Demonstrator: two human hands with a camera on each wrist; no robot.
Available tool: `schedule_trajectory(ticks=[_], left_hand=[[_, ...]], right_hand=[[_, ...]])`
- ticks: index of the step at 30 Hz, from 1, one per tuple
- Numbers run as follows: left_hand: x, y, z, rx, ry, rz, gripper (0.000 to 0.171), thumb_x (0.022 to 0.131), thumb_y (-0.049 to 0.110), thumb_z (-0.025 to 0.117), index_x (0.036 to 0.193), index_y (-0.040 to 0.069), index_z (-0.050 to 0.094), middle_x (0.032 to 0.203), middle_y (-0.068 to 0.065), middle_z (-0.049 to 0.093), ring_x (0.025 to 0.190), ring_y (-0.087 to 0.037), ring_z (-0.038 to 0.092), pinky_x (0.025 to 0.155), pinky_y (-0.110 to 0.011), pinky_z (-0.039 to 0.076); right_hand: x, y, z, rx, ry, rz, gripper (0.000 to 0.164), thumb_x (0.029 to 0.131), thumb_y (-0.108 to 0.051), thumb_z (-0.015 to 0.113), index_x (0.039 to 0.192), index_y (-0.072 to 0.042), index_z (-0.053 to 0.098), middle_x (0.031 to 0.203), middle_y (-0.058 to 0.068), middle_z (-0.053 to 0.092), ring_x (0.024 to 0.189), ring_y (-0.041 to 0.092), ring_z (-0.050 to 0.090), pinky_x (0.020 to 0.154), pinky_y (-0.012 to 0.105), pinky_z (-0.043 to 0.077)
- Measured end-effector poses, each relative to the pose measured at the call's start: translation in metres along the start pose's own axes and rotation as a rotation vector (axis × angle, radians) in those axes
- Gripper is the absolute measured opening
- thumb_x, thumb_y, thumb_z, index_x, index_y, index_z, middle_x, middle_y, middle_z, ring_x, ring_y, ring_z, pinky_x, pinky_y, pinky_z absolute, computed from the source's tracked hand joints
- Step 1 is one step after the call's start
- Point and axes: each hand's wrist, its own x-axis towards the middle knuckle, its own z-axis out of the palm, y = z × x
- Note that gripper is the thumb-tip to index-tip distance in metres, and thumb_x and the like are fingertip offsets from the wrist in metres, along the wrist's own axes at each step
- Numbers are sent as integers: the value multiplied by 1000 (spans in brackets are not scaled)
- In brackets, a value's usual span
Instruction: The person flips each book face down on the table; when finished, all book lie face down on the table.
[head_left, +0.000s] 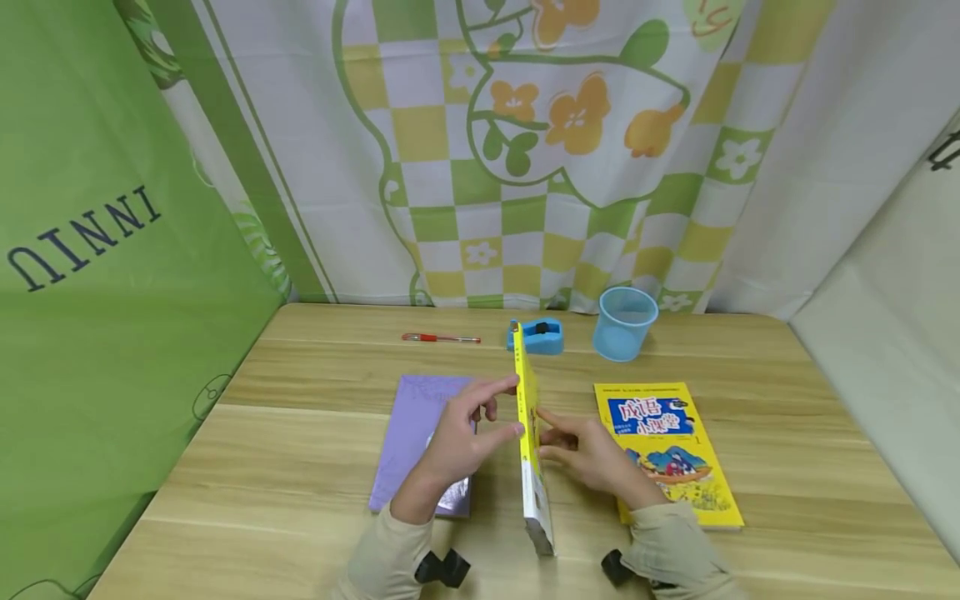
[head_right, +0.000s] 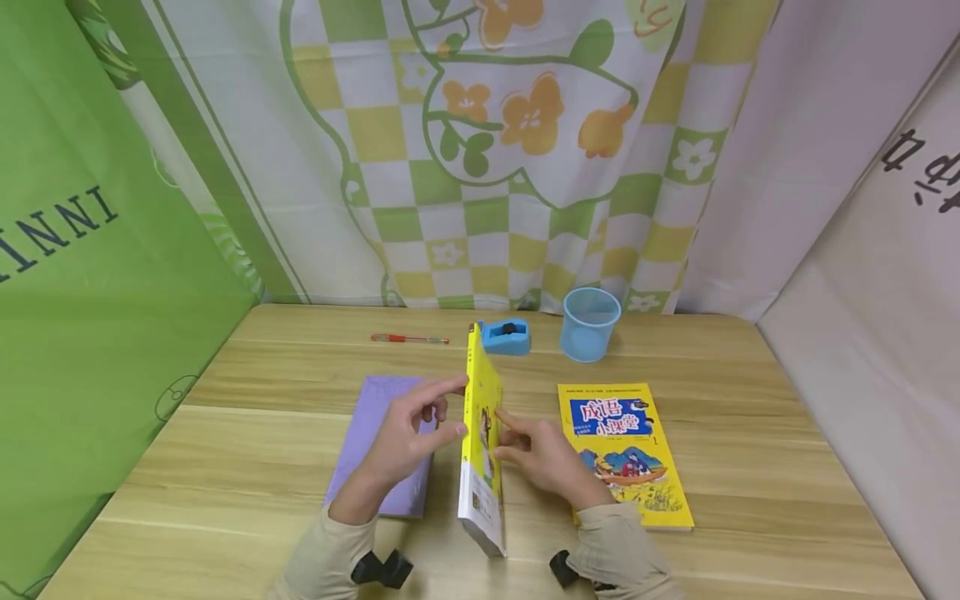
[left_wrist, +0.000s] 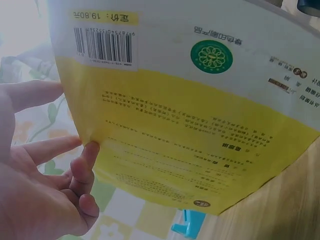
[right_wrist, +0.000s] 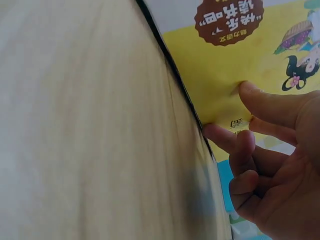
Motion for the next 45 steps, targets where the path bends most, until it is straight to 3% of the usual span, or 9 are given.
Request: schedule_trajectory(ticks=[6, 11, 15, 19, 23, 32, 36, 45], left_hand=[[0, 1, 3, 9, -28, 12, 54, 85, 9, 74, 135, -3, 60, 113, -18, 63, 79, -24, 46, 71, -23, 33], [-1, -1, 4, 7, -22, 12, 54, 85, 9, 74, 136, -3, 60, 113, -17, 64, 79, -30, 46, 72, -23, 33], [-1, 0, 5, 1, -23, 0, 55, 85, 10, 74, 137, -2, 59, 116, -19, 64, 78, -20, 45, 73, -26, 34], [0, 1, 5, -4, -26, -21, 56, 84, 11, 74, 137, -1, 59, 121, -21, 64, 79, -9, 43, 74, -27, 35], [0, 0, 6, -19, -23, -26, 55, 84, 11, 74, 137, 0, 60, 122, -20, 65, 78, -12, 44, 74, -27, 35], [2, -8, 7, -70, -47, -14, 50, 86, 4, 71, 134, -4, 60, 116, -23, 69, 76, -15, 45, 73, -26, 36], [3, -12, 9, -62, -74, -38, 52, 86, 7, 73, 136, -2, 59, 116, -22, 69, 76, -20, 45, 72, -26, 36], [4, -20, 12, -49, -106, -96, 56, 87, 10, 76, 140, 2, 57, 117, -18, 70, 77, -13, 44, 72, -23, 35]], right_hand=[[0, -3, 4, 8, -14, 70, 59, 93, -10, 71, 148, -8, 50, 106, 4, 78, 81, 12, 58, 68, 23, 47], [0, -4, 2, 6, -6, 64, 57, 93, -10, 71, 146, -6, 51, 104, 6, 78, 78, 13, 57, 66, 23, 47], [-2, -9, -10, -15, 17, 76, 53, 94, -16, 71, 143, -3, 55, 101, 7, 77, 75, 13, 56, 63, 24, 48], [-7, -27, -26, -36, 94, 50, 51, 93, -27, 73, 138, -6, 62, 94, 1, 77, 73, 11, 55, 63, 24, 47], [-10, -48, -36, -20, 119, -32, 54, 92, -29, 74, 140, -9, 60, 93, -2, 78, 70, 8, 52, 61, 23, 45], [-5, -77, -57, 59, -22, -97, 67, 91, -28, 74, 151, -12, 47, 98, 3, 79, 80, 12, 69, 68, 26, 53], [-2, -84, -65, 25, -66, -108, 66, 90, -27, 76, 148, -8, 51, 95, 4, 79, 71, 12, 65, 60, 25, 49], [-1, -92, -71, -15, -112, -82, 68, 89, -27, 78, 147, -5, 51, 93, 3, 79, 70, 12, 64, 61, 25, 48]])
